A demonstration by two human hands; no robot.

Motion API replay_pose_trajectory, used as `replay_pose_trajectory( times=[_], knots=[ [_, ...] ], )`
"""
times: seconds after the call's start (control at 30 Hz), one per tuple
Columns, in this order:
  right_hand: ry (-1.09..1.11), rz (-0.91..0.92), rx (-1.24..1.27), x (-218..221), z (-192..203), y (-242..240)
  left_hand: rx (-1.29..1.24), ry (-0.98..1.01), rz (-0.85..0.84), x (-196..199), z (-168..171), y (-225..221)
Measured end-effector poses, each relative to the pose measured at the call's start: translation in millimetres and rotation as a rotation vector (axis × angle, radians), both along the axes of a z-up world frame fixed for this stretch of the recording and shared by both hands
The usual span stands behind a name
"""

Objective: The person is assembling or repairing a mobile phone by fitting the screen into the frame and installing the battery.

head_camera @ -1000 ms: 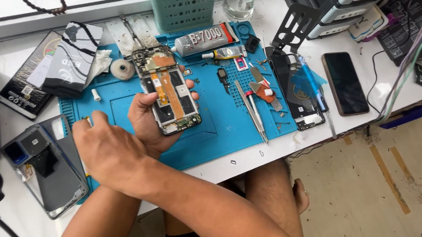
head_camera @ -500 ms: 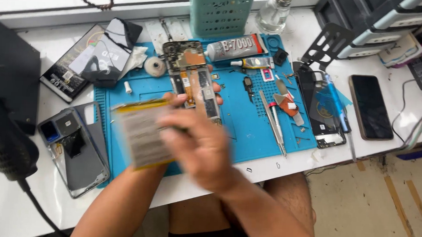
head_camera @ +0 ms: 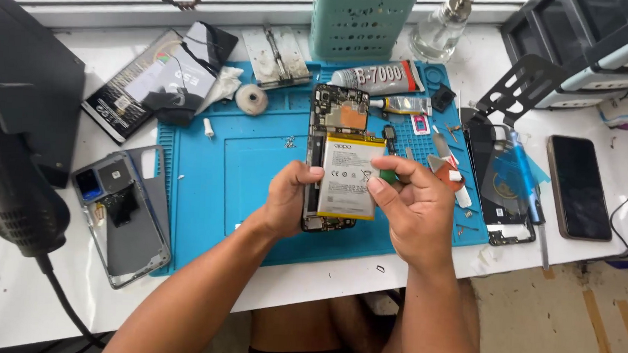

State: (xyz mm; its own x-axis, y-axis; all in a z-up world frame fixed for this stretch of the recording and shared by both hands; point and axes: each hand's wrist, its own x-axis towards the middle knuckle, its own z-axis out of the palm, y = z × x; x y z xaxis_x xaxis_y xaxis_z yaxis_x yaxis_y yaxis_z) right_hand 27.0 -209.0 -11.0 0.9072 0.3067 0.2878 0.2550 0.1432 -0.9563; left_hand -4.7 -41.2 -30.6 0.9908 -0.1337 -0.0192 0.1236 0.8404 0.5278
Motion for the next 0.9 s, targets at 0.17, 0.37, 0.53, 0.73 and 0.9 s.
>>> replay_pose_trajectory(
  times=[0.17, 0.37, 0.53, 0.73, 0.9],
  knots=[
    [0.019, 0.019, -0.014, 0.9, 0.2, 1.1, 0.123, -0.026, 0.009, 3.5, -14.9, 1.1],
    [0.025, 0.025, -0.029, 2.1, -3.5, 2.2, 0.182, -0.064, 0.010, 5.3, -26.6, 2.1],
    [0.024, 0.024, -0.042, 1.2, -4.9, 0.6, 0.174, -0.058, 0.011, 4.5, -35.8, 0.6],
    [0.029, 0.024, -0.072, -2.9, -0.9, 0.4, 0.277, -0.176, 0.012, 4.1, -25.0, 1.5],
    [-0.090, -0.144, -0.321, -9.5, 2.6, 0.4, 0.389, -0.227, -0.008, 4.7, -40.7, 2.4]
  ],
)
